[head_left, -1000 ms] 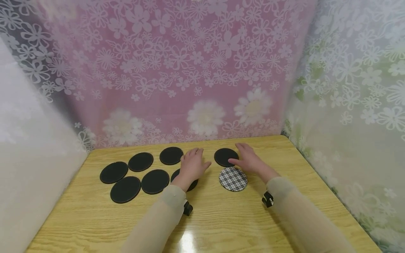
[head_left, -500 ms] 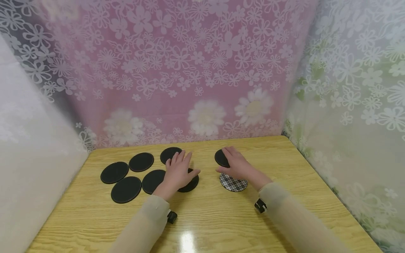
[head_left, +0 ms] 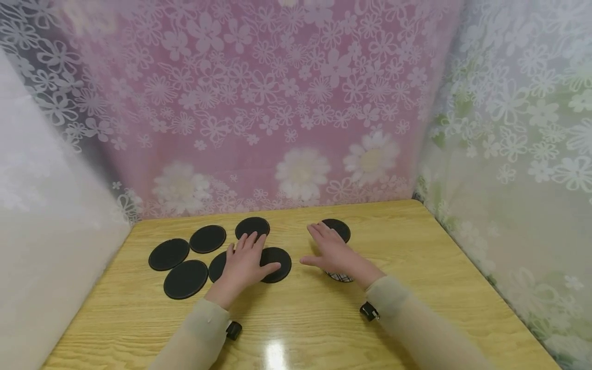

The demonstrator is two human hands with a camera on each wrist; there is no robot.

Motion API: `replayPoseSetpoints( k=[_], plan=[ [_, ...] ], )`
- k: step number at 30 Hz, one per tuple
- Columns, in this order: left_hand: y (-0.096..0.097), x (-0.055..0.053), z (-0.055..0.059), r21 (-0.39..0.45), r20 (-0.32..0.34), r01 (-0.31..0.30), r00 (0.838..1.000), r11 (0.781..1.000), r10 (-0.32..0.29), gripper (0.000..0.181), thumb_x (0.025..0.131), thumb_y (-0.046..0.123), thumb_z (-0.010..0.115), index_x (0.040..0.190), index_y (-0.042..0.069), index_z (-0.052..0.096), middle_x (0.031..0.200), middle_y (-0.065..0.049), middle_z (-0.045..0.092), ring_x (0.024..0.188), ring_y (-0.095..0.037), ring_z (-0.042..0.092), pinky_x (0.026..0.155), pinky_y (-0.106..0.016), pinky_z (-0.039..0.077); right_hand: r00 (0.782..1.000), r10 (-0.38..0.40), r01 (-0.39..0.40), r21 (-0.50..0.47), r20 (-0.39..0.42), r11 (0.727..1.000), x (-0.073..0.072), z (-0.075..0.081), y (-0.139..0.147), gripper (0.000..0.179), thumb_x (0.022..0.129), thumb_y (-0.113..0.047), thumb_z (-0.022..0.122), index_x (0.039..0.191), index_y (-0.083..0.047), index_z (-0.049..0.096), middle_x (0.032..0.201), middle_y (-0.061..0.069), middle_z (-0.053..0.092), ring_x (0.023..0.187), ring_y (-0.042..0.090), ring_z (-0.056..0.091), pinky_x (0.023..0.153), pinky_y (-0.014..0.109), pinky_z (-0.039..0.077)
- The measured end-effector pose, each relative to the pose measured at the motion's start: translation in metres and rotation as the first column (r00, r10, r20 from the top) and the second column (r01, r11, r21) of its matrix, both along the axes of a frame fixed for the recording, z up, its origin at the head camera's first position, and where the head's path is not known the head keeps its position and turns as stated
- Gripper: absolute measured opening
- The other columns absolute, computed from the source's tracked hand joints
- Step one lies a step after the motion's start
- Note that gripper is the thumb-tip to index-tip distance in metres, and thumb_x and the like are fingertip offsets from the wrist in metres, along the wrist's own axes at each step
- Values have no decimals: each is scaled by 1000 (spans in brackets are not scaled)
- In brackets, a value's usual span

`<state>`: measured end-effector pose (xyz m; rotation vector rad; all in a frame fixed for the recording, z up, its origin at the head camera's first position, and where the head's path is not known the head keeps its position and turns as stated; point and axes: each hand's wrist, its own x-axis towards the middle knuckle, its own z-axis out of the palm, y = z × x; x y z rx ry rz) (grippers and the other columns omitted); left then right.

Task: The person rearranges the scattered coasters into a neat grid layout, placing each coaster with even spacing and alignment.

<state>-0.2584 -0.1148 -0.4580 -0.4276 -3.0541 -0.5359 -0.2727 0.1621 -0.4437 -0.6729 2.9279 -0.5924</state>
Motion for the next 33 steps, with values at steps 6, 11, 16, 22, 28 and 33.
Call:
replayPoseSetpoints(
  k=[6, 11, 16, 22, 28, 33],
  plan=[
    [-13, 6, -2, 11, 22, 4, 1000, 1000, -4, 99, 97, 59, 82, 171, 9, 41, 176, -22, 33, 164, -49, 22, 125, -78, 16, 1000, 19, -19, -21, 0, 1000, 7, -3, -16, 98, 104, -48, 78, 174, -1, 27, 178, 23, 28, 167, 43, 17, 133, 62, 14],
    [-22, 10, -1, -1, 20, 7, 1000, 1000, -7, 100, 95, 58, 84, 170, 6, 42, 175, -24, 35, 163, -51, 25, 124, -79, 18, 999, 47, -47, -8, -3, 999, 12, -3, -28, 98, 103, -50, 79, 173, -2, 31, 177, 21, 32, 166, 42, 21, 133, 60, 15],
    [-27, 10, -2, -15, 25, 5, 1000, 1000, -5, 103, 92, 57, 88, 169, 5, 43, 173, -26, 37, 162, -51, 27, 124, -79, 18, 998, 67, -67, 12, 13, 998, 15, -4, -37, 98, 101, -53, 80, 172, -2, 33, 175, 19, 35, 166, 41, 24, 132, 59, 19],
    [-28, 10, -3, -42, 36, 19, 999, 999, -18, 106, 90, 59, 89, 169, 4, 44, 172, -28, 38, 162, -51, 28, 123, -79, 20, 996, 75, -77, 31, 50, 997, 18, -8, -47, 99, 102, -56, 78, 173, -5, 32, 177, 18, 33, 166, 40, 24, 133, 58, 19],
    [-29, 12, -2, -57, 42, 24, 999, 998, -22, 106, 86, 59, 92, 165, 3, 49, 170, -27, 41, 160, -51, 31, 123, -78, 23, 993, 98, -102, 54, 60, 993, 20, -9, -54, 101, 100, -58, 78, 172, -2, 34, 175, 18, 35, 165, 40, 27, 132, 58, 22],
    [-30, 13, -3, -80, 49, 31, 998, 996, -28, 102, 81, 60, 96, 157, 2, 59, 166, -25, 47, 157, -51, 36, 122, -77, 26, 993, 95, -100, 68, 71, 993, 20, -11, -58, 100, 100, -58, 78, 170, -1, 37, 176, 18, 35, 166, 38, 26, 132, 56, 24]
  ],
)
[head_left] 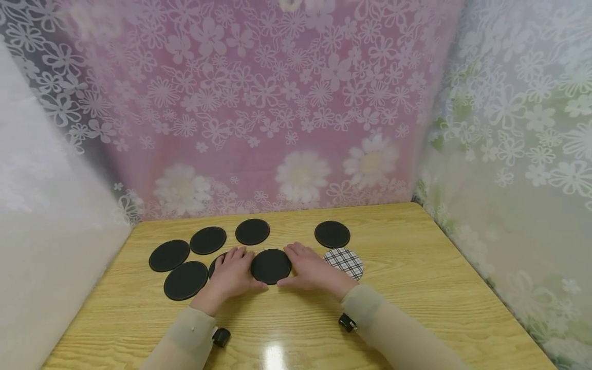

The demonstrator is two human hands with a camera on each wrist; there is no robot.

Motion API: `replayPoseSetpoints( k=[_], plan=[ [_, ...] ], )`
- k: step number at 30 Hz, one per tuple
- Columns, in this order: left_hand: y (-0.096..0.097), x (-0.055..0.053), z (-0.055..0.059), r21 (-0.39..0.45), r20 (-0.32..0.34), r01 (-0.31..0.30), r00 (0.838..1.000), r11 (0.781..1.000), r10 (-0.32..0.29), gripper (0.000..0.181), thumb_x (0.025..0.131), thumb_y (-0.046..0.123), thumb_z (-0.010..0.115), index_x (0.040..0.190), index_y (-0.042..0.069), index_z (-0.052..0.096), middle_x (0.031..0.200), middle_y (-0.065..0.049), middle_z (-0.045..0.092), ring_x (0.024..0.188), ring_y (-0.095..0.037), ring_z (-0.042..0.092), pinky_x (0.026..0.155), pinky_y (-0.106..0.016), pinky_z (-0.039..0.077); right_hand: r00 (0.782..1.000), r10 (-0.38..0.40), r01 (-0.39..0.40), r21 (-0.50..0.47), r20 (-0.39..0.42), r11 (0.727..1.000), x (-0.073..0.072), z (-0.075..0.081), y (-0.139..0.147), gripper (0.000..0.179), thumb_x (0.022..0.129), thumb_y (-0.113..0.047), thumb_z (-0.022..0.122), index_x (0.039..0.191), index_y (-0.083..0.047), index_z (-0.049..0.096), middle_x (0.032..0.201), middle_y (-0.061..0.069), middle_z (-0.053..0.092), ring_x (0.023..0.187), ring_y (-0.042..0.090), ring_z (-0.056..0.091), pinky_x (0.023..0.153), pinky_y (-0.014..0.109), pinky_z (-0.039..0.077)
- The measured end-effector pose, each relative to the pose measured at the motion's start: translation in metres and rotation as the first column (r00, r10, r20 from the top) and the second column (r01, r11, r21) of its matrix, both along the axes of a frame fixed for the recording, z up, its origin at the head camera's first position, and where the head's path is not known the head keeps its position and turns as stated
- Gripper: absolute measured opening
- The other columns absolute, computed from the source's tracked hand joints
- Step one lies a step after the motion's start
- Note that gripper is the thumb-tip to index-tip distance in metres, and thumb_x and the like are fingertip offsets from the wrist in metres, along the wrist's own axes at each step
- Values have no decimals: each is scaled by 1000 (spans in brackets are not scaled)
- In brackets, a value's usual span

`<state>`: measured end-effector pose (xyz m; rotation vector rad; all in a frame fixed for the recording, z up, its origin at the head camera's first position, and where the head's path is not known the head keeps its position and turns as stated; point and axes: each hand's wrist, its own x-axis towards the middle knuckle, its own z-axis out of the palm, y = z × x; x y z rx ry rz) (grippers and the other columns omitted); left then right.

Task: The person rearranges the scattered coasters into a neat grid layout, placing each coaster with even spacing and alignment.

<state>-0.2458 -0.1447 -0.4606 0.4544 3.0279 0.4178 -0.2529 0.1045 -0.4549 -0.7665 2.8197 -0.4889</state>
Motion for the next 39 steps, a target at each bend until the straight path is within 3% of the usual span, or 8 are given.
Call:
replayPoseSetpoints(
  k=[13, 24, 39],
  plan=[
    [0, -1, -3, -2, -24, 7, 1000, 1000, -7, 88, 78, 55, 99, 142, 3, 69, 148, -21, 59, 145, -47, 49, 118, -75, 32, 1000, 19, -19, 38, -5, 999, -1, -1, -10, 93, 100, -59, 79, 164, 1, 48, 172, 17, 40, 163, 35, 33, 129, 50, 32],
    [3, 0, 0, 14, -23, -22, 999, 1000, 22, 83, 81, 51, 99, 141, 2, 70, 153, -26, 56, 145, -51, 46, 121, -72, 31, 998, 35, -33, 36, -57, 999, -2, 0, -19, 84, 101, -53, 80, 158, 2, 53, 161, 17, 49, 151, 32, 47, 124, 46, 40],
    [5, -2, -2, 21, -28, -25, 999, 999, 25, 79, 80, 49, 100, 138, 3, 72, 153, -26, 56, 145, -50, 47, 122, -70, 31, 993, -61, 66, 52, -97, 996, -13, -5, -14, 94, 88, -57, 92, 150, 6, 59, 155, 21, 53, 149, 37, 48, 123, 46, 42]
  ],
)
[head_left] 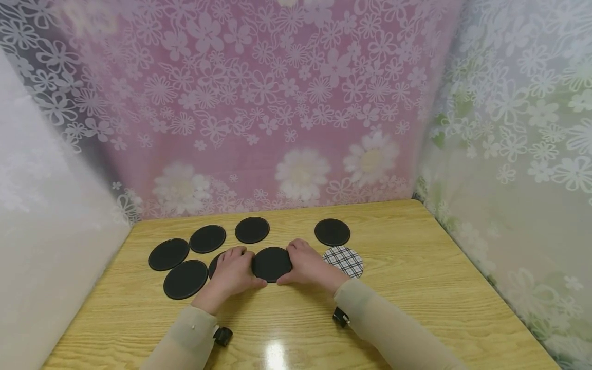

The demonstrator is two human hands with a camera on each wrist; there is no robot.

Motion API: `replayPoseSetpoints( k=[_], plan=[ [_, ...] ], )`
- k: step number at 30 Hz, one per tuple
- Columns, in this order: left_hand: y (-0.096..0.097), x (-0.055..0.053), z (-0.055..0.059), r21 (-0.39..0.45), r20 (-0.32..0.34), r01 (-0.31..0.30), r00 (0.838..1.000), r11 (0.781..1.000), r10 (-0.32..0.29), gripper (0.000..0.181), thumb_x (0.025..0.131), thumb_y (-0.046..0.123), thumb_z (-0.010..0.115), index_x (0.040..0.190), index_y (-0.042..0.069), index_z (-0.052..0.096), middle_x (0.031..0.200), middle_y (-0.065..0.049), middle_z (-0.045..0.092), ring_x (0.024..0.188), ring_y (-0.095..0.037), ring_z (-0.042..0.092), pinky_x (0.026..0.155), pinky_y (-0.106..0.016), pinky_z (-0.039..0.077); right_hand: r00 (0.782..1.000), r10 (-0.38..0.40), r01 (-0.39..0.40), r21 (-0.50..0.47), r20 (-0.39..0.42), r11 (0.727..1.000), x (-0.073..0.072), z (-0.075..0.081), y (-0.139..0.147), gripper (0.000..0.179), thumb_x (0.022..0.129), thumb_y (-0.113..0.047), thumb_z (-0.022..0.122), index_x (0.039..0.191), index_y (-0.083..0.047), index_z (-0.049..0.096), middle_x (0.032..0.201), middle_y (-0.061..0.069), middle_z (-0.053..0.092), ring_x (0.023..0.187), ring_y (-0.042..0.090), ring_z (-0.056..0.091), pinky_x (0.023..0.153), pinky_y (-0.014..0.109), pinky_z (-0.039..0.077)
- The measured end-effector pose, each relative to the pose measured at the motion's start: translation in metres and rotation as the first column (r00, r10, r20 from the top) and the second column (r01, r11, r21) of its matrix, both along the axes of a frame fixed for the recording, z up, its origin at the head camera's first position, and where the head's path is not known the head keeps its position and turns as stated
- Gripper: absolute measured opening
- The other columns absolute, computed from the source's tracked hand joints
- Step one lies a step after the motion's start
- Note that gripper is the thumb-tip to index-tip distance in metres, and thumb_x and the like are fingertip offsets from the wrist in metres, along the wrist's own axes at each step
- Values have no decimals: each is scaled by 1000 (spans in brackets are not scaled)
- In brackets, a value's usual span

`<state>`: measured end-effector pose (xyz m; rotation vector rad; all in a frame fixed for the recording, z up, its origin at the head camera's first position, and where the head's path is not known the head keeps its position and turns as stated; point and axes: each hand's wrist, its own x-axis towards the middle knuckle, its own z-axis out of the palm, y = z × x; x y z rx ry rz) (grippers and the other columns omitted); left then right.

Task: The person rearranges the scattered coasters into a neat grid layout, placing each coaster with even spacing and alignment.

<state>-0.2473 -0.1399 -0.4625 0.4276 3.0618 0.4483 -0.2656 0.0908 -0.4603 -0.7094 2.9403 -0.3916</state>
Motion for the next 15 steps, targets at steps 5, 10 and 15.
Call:
replayPoseSetpoints(
  k=[5, 10, 15],
  plan=[
    [1, 0, 0, 5, 7, -3, 1000, 1000, 3, 75, 80, 47, 100, 135, 3, 73, 153, -26, 55, 145, -50, 46, 122, -69, 31, 999, -14, 15, -24, 32, 1000, -1, 2, -2, 92, 86, -54, 95, 147, 5, 61, 155, 22, 53, 149, 38, 47, 123, 46, 42],
    [3, 1, 1, 15, 15, -21, 1000, 1000, 21, 69, 80, 46, 100, 130, 5, 75, 147, -23, 57, 140, -48, 47, 118, -69, 35, 998, -33, 36, -44, 58, 998, -4, 3, -3, 87, 83, -51, 98, 142, 3, 64, 149, 21, 55, 143, 39, 49, 118, 47, 46],
    [3, 0, 3, 11, 15, -43, 999, 999, 43, 66, 78, 47, 101, 125, 7, 76, 137, -19, 59, 131, -43, 50, 106, -68, 41, 995, -63, 67, -54, 82, 996, -5, 6, -6, 86, 80, -48, 100, 139, 2, 64, 139, 18, 56, 132, 36, 51, 112, 47, 49]
  ],
)
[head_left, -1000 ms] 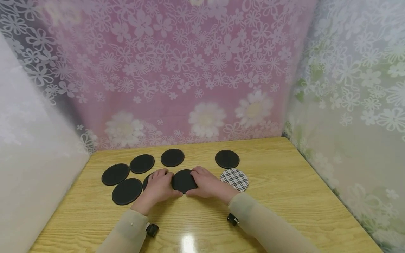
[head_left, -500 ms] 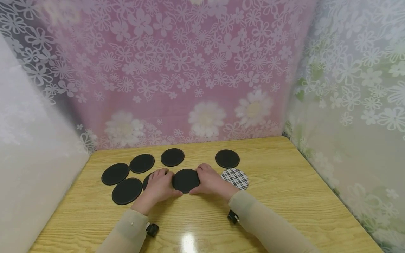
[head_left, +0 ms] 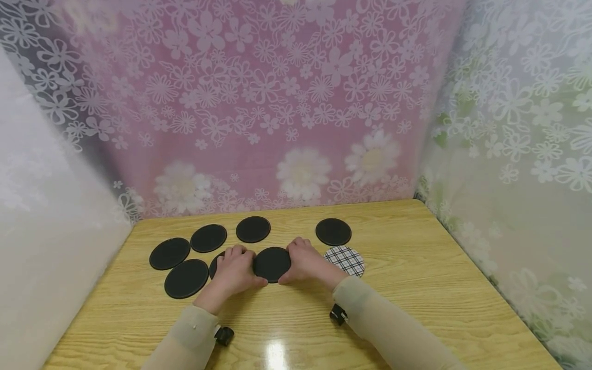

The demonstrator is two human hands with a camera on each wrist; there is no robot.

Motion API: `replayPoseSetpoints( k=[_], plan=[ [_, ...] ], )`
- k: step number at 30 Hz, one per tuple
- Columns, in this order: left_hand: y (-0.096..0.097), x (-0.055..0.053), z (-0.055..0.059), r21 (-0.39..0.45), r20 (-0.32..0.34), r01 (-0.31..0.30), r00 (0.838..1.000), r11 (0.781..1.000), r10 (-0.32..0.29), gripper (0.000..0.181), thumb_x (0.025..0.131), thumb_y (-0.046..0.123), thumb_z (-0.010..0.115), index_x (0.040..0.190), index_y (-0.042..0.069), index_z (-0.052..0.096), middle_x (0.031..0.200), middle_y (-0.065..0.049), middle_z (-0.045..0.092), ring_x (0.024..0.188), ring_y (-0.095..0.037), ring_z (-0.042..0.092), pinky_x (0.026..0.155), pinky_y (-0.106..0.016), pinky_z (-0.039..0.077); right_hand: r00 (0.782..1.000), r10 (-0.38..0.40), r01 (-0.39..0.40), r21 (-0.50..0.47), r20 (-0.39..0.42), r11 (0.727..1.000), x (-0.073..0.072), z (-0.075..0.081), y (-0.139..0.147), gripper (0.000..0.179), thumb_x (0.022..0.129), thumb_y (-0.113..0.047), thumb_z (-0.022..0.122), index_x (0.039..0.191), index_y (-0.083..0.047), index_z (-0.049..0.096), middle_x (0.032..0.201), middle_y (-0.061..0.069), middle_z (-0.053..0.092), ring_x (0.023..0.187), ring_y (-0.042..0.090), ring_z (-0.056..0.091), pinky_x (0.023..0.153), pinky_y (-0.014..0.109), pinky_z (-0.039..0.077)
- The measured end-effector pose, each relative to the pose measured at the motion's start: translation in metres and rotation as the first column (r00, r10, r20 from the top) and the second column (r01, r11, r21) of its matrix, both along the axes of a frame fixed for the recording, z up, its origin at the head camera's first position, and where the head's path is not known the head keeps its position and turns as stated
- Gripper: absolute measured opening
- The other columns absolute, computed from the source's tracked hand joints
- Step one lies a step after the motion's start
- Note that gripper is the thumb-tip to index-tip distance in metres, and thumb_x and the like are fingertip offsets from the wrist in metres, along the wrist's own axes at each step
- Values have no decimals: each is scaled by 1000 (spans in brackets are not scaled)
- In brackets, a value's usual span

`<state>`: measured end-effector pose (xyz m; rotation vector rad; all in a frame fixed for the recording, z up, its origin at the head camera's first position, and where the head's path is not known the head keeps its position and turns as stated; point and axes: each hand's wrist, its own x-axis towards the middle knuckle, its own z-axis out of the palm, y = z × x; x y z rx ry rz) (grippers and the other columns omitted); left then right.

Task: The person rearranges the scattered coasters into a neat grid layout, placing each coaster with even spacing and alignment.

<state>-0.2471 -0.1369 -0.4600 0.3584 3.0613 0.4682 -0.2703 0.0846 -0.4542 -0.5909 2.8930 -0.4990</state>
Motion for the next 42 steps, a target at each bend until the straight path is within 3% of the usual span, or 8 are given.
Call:
replayPoseSetpoints(
  k=[6, 15, 26, 42],
  plan=[
    [2, -1, 1, 13, -9, 10, 1000, 1000, -10, 73, 77, 44, 103, 128, 4, 71, 126, -17, 65, 124, -42, 56, 100, -63, 44, 999, -37, 37, -11, 16, 999, 0, 0, -2, 88, 78, -47, 102, 141, -1, 60, 131, 16, 59, 123, 35, 53, 109, 47, 50],
    [5, -1, 0, 31, -2, 25, 1000, 999, -25, 83, 79, 41, 103, 141, 0, 67, 130, -21, 70, 120, -44, 62, 96, -62, 47, 998, -37, 39, -49, 48, 998, 5, 2, -3, 92, 82, -40, 101, 149, 3, 56, 134, 20, 59, 122, 34, 62, 107, 47, 55],
    [12, -7, -1, 151, 25, 43, 999, 988, -47, 88, 80, 33, 102, 150, -2, 61, 138, -24, 67, 130, -48, 60, 114, -64, 44, 995, -87, 91, -72, 50, 993, 8, 6, 4, 98, 82, -36, 102, 156, 4, 51, 144, 24, 55, 127, 36, 62, 107, 49, 55],
    [38, -11, 6, 167, 24, 77, 996, 983, -83, 88, 81, 35, 102, 150, -2, 61, 141, -23, 66, 133, -47, 59, 115, -63, 44, 991, -116, 123, -108, 72, 987, 8, 13, 34, 91, 82, -35, 102, 152, 1, 57, 142, 23, 55, 123, 36, 65, 105, 51, 56]
  ],
)
